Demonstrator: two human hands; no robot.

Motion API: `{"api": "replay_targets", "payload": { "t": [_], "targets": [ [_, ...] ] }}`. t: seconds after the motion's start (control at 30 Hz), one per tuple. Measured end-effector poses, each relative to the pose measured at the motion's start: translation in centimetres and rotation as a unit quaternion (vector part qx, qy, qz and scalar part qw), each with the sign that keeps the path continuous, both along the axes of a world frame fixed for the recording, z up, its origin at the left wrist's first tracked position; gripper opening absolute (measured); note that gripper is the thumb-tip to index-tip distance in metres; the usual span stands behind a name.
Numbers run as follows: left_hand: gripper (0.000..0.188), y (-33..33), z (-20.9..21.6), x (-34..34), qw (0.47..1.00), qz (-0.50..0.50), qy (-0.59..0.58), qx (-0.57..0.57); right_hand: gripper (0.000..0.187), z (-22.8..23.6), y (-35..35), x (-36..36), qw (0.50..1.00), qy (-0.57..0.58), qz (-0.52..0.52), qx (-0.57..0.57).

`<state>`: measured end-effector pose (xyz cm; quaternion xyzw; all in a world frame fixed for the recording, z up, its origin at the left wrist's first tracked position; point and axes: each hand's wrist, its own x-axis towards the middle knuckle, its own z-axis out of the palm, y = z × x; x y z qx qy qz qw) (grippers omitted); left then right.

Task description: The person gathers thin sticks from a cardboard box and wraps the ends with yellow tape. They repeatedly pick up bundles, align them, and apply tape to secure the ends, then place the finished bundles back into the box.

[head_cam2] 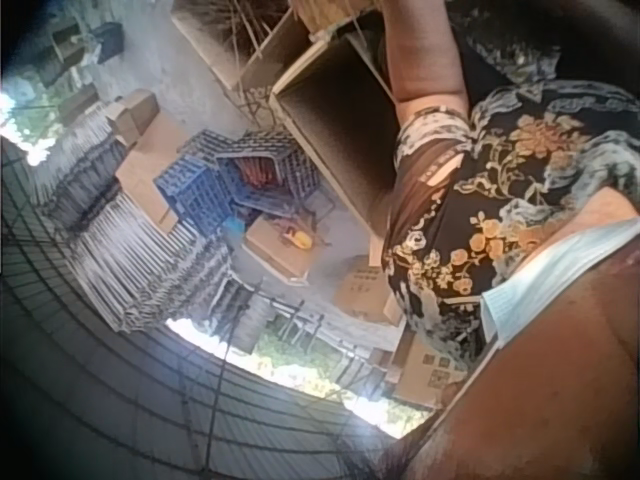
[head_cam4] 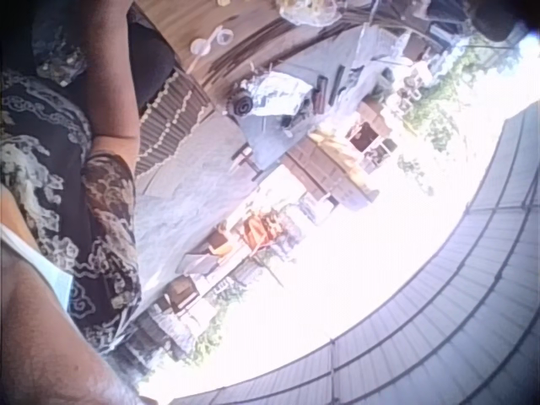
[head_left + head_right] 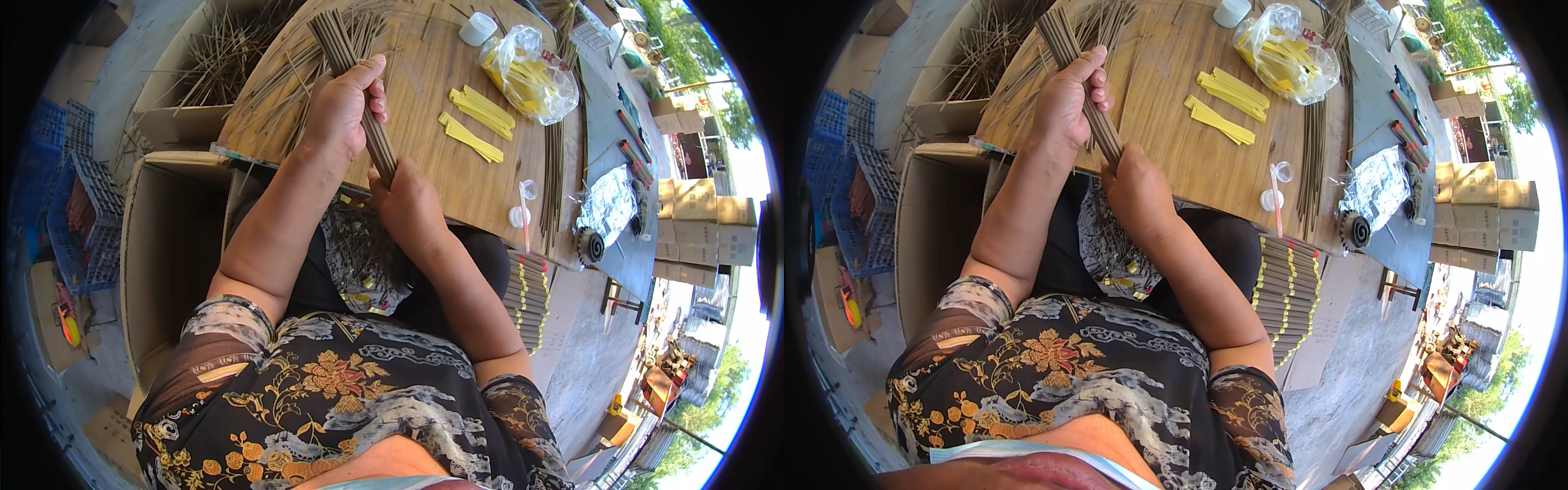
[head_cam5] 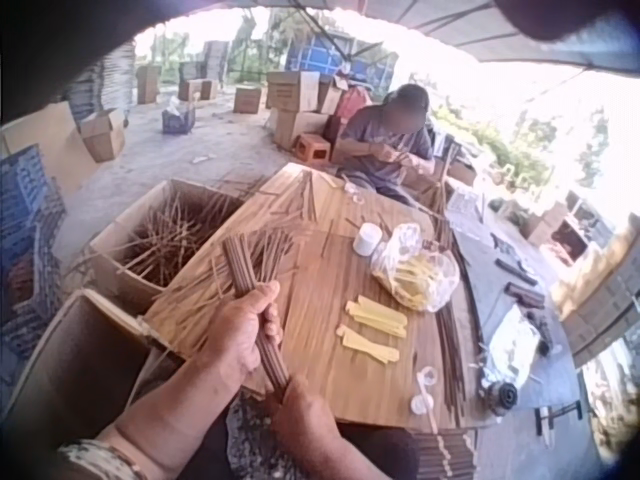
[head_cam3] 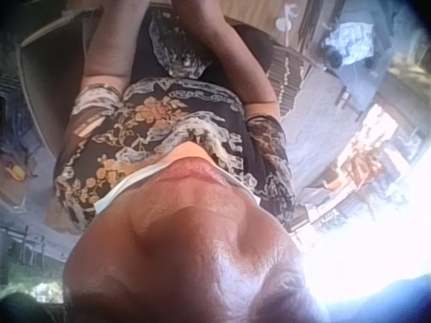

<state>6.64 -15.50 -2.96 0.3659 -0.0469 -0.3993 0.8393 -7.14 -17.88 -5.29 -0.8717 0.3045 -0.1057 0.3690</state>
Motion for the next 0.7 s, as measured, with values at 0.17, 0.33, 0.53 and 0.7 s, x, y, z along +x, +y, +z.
{"api": "replay_targets", "payload": {
  "t": [0.17, 0.33, 0.53, 0.7],
  "targets": [
    [0.012, 0.8, -0.2, 1.9, 0.974, -0.136, 0.032, -0.176, 0.031, 3.0, -0.7, -0.4, 0.908, 0.034, 0.087, 0.408],
    [0.015, 0.4, 0.6, 0.9, 0.995, -0.068, 0.002, -0.071, 0.025, 1.7, -0.1, -0.5, 0.977, 0.042, 0.032, 0.207],
    [0.016, 0.5, -0.4, 1.1, 0.989, -0.106, 0.015, -0.105, 0.027, 2.6, -0.4, -0.7, 0.944, 0.055, 0.056, 0.319],
    [0.017, 0.6, -0.4, 1.6, 0.982, -0.119, 0.001, -0.149, 0.03, 2.2, -0.5, -0.7, 0.958, 0.023, 0.066, 0.28]
  ]
}}
